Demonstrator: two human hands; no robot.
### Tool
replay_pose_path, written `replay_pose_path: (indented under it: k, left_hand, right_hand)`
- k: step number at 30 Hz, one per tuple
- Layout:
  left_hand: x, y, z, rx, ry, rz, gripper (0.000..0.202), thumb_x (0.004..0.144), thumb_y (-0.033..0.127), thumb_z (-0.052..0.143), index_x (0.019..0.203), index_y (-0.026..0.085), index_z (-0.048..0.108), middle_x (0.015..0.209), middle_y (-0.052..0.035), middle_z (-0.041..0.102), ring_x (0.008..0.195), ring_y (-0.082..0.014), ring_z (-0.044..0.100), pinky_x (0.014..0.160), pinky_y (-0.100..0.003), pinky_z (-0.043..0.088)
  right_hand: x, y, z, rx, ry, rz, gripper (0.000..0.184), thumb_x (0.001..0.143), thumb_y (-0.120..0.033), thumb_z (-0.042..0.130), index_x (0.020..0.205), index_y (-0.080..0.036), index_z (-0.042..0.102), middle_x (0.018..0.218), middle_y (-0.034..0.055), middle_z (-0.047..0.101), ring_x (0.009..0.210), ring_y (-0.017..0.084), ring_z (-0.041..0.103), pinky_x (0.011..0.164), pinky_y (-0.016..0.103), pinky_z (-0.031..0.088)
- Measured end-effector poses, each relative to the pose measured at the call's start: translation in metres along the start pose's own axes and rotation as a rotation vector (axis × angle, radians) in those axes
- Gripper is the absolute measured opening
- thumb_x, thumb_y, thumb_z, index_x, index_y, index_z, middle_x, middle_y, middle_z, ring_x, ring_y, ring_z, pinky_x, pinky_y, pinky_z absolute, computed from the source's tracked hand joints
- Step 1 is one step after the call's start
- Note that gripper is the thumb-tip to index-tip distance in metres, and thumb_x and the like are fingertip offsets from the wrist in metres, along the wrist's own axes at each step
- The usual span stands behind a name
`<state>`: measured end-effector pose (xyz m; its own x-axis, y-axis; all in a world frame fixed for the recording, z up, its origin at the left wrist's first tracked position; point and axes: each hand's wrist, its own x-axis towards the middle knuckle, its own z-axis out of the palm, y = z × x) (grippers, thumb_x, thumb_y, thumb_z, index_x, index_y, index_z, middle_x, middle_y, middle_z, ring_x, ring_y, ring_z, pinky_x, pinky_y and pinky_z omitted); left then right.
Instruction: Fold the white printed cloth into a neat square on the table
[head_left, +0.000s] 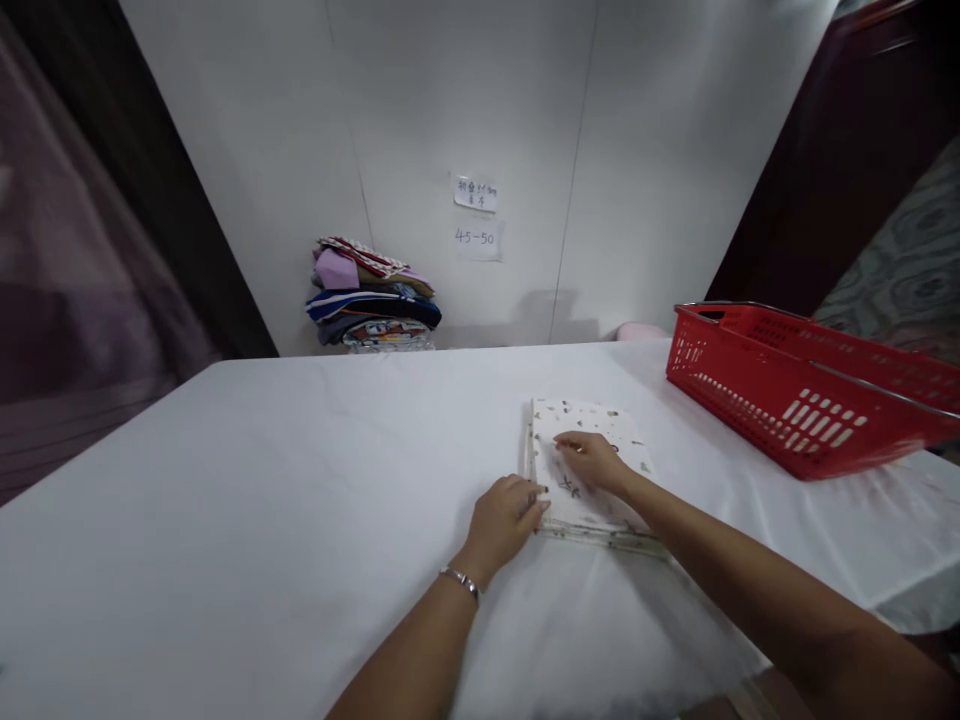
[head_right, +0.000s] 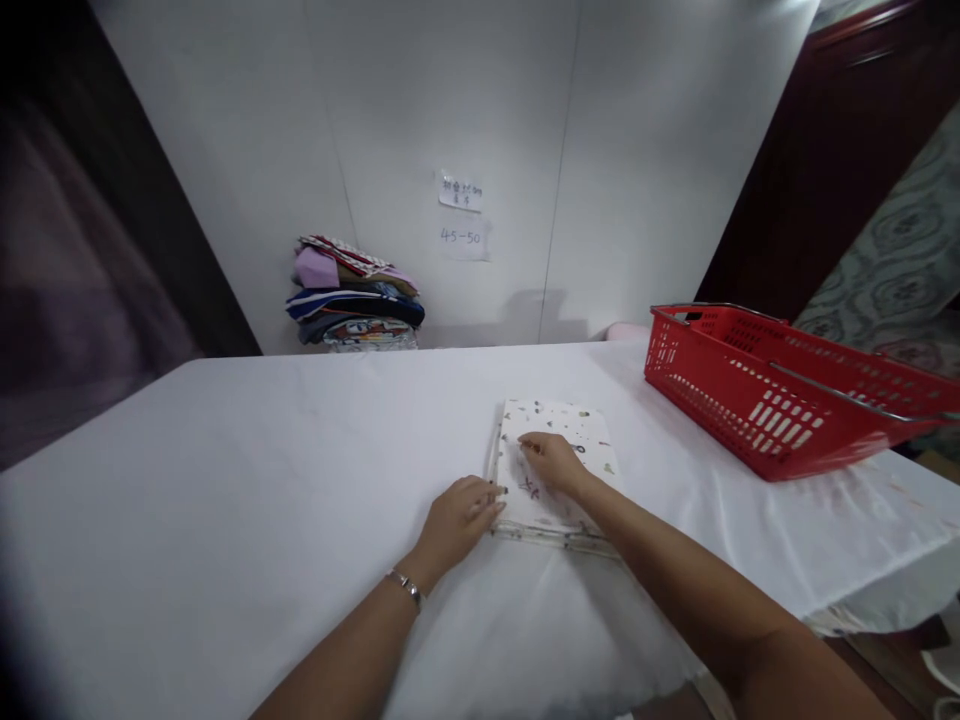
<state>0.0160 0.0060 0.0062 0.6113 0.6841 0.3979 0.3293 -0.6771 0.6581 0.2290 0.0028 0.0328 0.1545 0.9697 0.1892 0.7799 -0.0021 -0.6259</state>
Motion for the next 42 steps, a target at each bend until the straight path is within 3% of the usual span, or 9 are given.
replay_pose_path:
  k: [3,8,12,18,25,29,35,42]
  left_hand:
    - [0.001,-0.003,0.004,-0.062,0.035,-0.162,0.024,0.085,0.035,0.048,0.095,0.021,0.064,0.09,-0.0019,0.065,0.078,-0.0139,0.058,0.073,-0.027,0.044]
    - [0.003,-0.004,0.01,-0.162,0.027,-0.256,0.027,0.081,0.035,0.051,0.096,0.02,0.066,0.089,-0.003,0.066,0.079,-0.0147,0.059,0.073,-0.026,0.045]
    - [0.003,-0.009,0.014,-0.323,0.005,-0.357,0.029,0.077,0.032,0.055,0.1,0.019,0.066,0.085,-0.0018,0.066,0.07,-0.0121,0.058,0.069,-0.024,0.046]
    - [0.006,-0.017,0.019,-0.568,-0.007,-0.421,0.032,0.075,0.032,0.057,0.102,0.016,0.064,0.083,-0.003,0.066,0.066,-0.0104,0.057,0.062,-0.022,0.045]
    - [0.007,-0.015,0.015,-0.798,-0.063,-0.43,0.036,0.075,0.027,0.06,0.109,0.017,0.061,0.109,-0.0108,0.064,0.073,-0.0122,0.06,0.064,-0.024,0.047]
    - [0.008,-0.009,0.011,-0.879,-0.104,-0.45,0.034,0.073,0.028,0.06,0.105,0.016,0.062,0.101,-0.0097,0.066,0.067,-0.0113,0.058,0.056,-0.022,0.046]
    - [0.009,-0.01,0.01,-0.822,-0.131,-0.424,0.031,0.075,0.025,0.056,0.103,0.013,0.062,0.083,-0.0053,0.067,0.061,-0.0094,0.056,0.055,-0.02,0.043]
    - [0.01,-0.023,0.014,-0.487,0.012,-0.432,0.025,0.078,0.027,0.051,0.093,0.017,0.068,0.087,-0.0047,0.069,0.073,-0.0137,0.06,0.066,-0.024,0.045]
  right_hand:
    - [0.02,-0.008,0.006,-0.094,-0.06,0.082,0.035,0.08,-0.022,0.049,0.111,-0.014,0.062,0.085,0.0053,0.07,0.073,0.017,0.062,0.07,0.026,0.045]
    - [0.034,-0.018,0.012,-0.113,-0.162,0.199,0.037,0.079,-0.02,0.053,0.114,-0.009,0.059,0.06,0.0018,0.064,0.055,0.014,0.057,0.059,0.023,0.041]
    - [0.036,-0.018,0.015,-0.09,-0.195,0.284,0.035,0.08,-0.021,0.054,0.113,-0.012,0.058,0.056,-0.0007,0.06,0.048,0.011,0.053,0.053,0.021,0.04]
    - [0.04,-0.023,0.019,-0.016,-0.243,0.414,0.036,0.082,-0.025,0.053,0.116,-0.013,0.055,0.054,-0.0018,0.058,0.041,0.01,0.051,0.044,0.02,0.042]
    - [0.044,-0.032,0.021,0.019,-0.282,0.487,0.04,0.085,-0.033,0.051,0.117,-0.01,0.054,0.054,0.0002,0.057,0.042,0.012,0.055,0.043,0.021,0.046]
    - [0.043,-0.039,0.018,-0.056,-0.347,0.478,0.052,0.083,-0.039,0.052,0.125,-0.008,0.047,0.049,-0.0007,0.055,0.041,0.014,0.055,0.041,0.022,0.045]
    - [0.037,-0.054,0.016,-0.363,-0.422,0.335,0.044,0.076,-0.041,0.06,0.107,-0.01,0.057,0.061,0.0035,0.062,0.044,0.014,0.057,0.046,0.022,0.043]
    - [0.032,-0.05,0.014,-0.29,-0.42,0.361,0.04,0.075,-0.023,0.058,0.114,-0.014,0.053,0.091,0.0081,0.065,0.049,0.011,0.059,0.044,0.019,0.043]
